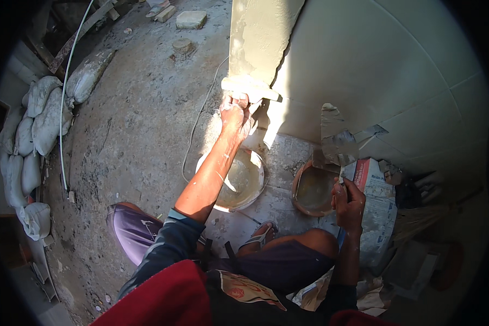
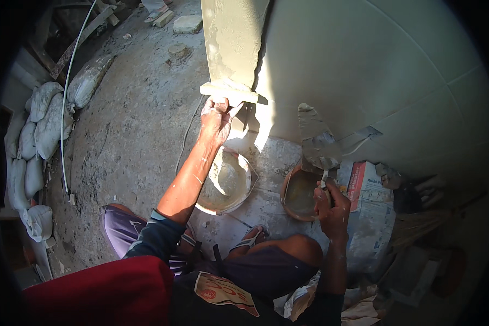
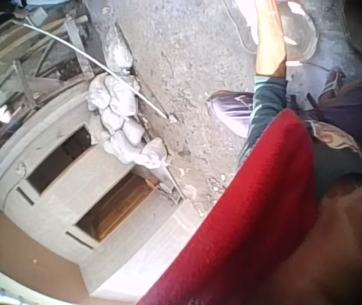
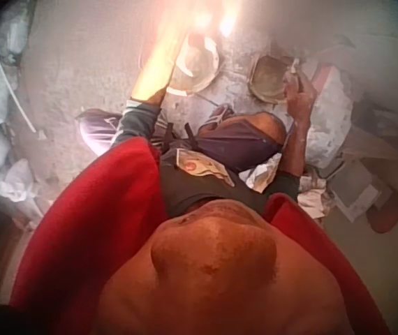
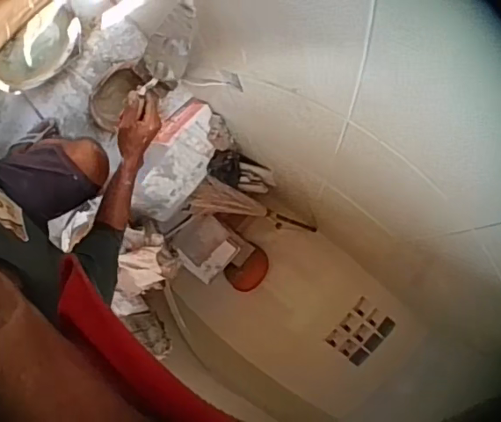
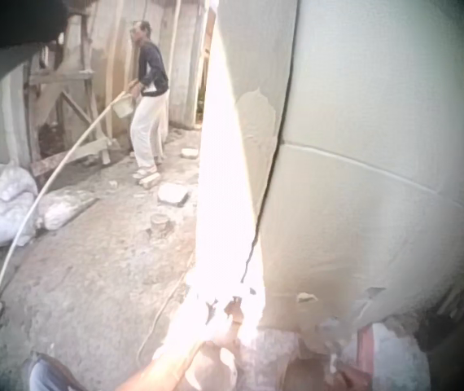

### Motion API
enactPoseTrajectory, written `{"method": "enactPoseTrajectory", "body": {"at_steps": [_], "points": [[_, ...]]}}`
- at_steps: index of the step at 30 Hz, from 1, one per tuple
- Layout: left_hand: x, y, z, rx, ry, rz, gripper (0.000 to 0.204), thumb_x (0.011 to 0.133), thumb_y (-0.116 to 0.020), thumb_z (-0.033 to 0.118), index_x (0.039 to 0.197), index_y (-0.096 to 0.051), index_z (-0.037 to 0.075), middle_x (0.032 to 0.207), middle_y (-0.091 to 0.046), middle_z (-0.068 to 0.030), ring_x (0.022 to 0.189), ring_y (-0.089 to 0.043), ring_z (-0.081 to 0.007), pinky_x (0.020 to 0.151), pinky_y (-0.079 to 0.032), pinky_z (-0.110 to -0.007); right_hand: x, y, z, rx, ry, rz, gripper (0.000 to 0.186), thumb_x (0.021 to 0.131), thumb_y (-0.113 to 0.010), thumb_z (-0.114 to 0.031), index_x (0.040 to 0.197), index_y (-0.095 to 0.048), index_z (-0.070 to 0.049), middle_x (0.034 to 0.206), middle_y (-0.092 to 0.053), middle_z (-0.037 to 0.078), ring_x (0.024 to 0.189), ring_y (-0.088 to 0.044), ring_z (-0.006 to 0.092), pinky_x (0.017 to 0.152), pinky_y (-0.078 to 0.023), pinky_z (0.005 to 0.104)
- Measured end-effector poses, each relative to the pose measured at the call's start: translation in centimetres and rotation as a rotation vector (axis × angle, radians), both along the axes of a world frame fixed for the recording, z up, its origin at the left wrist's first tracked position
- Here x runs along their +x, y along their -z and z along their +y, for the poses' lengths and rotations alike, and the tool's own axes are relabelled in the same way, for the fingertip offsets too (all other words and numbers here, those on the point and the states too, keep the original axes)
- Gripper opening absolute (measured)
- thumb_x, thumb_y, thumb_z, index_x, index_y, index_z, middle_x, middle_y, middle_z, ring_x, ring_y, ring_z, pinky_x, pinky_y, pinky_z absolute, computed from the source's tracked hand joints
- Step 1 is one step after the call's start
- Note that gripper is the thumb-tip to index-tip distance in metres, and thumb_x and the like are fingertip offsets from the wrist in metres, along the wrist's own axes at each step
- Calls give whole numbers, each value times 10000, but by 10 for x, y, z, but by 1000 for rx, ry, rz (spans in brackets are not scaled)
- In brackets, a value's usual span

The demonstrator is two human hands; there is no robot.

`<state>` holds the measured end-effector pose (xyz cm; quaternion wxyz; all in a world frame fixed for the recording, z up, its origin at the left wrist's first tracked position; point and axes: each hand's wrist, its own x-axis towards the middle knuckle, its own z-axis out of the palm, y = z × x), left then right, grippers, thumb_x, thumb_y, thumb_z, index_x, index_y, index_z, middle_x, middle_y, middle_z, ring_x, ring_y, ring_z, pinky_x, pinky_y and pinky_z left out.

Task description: The person applies plaster to a wall corner using a trowel and a hawk, smoothing the material along the vertical edge.

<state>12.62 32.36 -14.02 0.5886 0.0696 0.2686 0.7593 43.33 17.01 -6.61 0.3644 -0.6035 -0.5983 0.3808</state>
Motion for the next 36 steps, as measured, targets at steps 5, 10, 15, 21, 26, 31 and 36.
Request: {"method": "enactPoseTrajectory", "body": {"at_steps": [5,10,15,21,26,31,36], "points": [[-9,-51,9,62,-73,134,75,942,-511,-22,1010,-521,7,915,-598,-70,911,-652,-241,904,-553,-504,0,9,-2,-25,28,55,305,931,-626,-228,1112,-634,17,724,-600,28,532,-511,64,487,-405,236],[-8,-145,6,212,-35,133,189,918,-607,29,1079,-520,-14,1011,-633,-120,908,-668,-234,786,-614,-393,-1,8,-3,-45,23,34,281,944,-580,-182,1108,-611,44,724,-578,29,532,-501,54,483,-415,226],[-11,-238,10,329,-39,258,233,934,-584,47,1131,-531,-67,1115,-600,-158,1035,-615,-274,913,-570,-463,-6,8,6,-30,2,0,281,922,-611,-214,1063,-642,27,687,-586,27,538,-521,64,497,-417,242],[-13,-354,13,492,-6,293,183,979,-478,58,1089,-523,-81,1049,-585,-196,933,-650,-264,741,-637,-324,-17,-10,26,50,-77,-55,256,923,-611,-183,1044,-647,40,707,-612,39,542,-532,69,496,-422,237],[-48,-388,35,675,-23,306,148,959,-481,22,1058,-526,-80,1033,-601,-203,944,-649,-288,821,-617,-376,-34,-2,65,324,-196,-200,255,898,-634,-165,1024,-645,56,728,-631,92,580,-583,142,512,-449,285],[-99,-337,17,867,125,190,193,917,-524,-23,1107,-528,-58,1076,-612,-180,1056,-613,-299,998,-510,-470,-64,-10,105,725,-423,-698,222,845,-671,-172,956,-643,17,845,-619,183,726,-638,340,615,-509,425],[-93,-261,-25,738,58,150,329,921,-540,-28,1243,-479,-51,1200,-580,-158,1213,-525,-301,1096,-404,-516,-85,-39,130,656,-418,-813,263,870,-623,-252,1033,-620,-45,858,-608,139,760,-651,340,679,-531,448]]}}
